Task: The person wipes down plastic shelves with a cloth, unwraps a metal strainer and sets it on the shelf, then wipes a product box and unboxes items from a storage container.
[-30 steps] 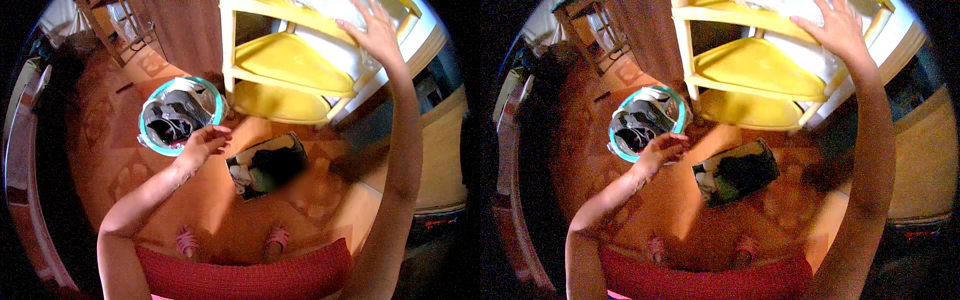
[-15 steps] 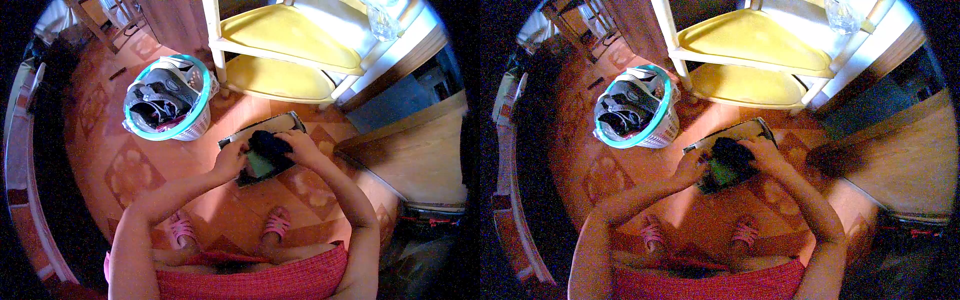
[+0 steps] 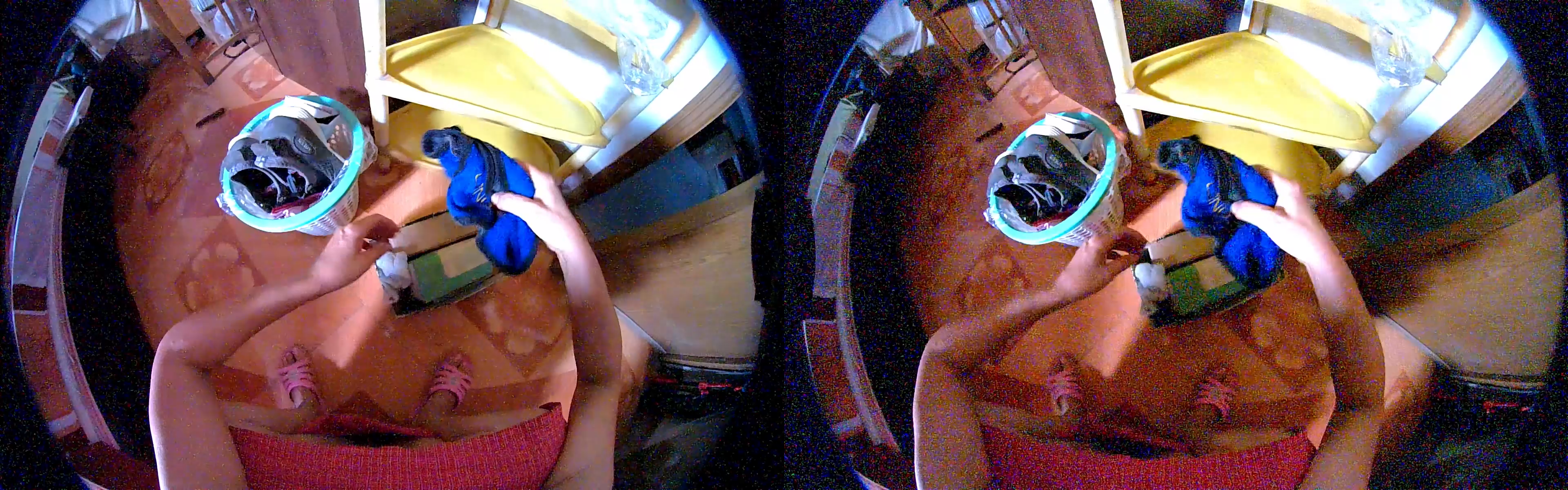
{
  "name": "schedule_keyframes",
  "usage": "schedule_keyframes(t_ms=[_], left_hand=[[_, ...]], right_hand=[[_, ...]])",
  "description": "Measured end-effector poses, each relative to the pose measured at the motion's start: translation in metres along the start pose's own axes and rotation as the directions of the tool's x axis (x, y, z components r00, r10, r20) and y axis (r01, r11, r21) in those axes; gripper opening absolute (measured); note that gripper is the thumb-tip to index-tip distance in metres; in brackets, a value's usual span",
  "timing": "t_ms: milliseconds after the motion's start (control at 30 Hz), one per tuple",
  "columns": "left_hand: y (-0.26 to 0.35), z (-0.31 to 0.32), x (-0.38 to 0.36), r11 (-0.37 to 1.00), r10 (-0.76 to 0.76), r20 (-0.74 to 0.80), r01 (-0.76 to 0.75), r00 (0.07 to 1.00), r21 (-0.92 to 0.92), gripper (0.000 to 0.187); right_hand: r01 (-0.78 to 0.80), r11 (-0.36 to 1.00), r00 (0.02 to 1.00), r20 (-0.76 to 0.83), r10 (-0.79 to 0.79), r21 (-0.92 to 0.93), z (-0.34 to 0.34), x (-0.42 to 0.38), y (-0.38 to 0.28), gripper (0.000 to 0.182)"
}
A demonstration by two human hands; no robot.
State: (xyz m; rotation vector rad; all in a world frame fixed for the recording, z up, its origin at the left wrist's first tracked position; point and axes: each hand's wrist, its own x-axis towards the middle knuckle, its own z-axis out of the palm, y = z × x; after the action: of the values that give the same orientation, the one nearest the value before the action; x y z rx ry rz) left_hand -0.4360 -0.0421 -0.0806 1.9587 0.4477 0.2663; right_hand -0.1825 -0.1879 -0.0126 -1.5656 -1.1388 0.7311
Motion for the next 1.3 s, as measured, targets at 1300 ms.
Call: schedule_keyframes(t_ms=[1300], left_hand=[[-0.231,0.012,-0.143,0.832,-0.544,-0.561,0.486,0.623,-0.267,0.028]], right_hand=[[-0.837,0.532,0.462,0.683,0.566,0.125,0.099,0.02,0.125,0.056]])
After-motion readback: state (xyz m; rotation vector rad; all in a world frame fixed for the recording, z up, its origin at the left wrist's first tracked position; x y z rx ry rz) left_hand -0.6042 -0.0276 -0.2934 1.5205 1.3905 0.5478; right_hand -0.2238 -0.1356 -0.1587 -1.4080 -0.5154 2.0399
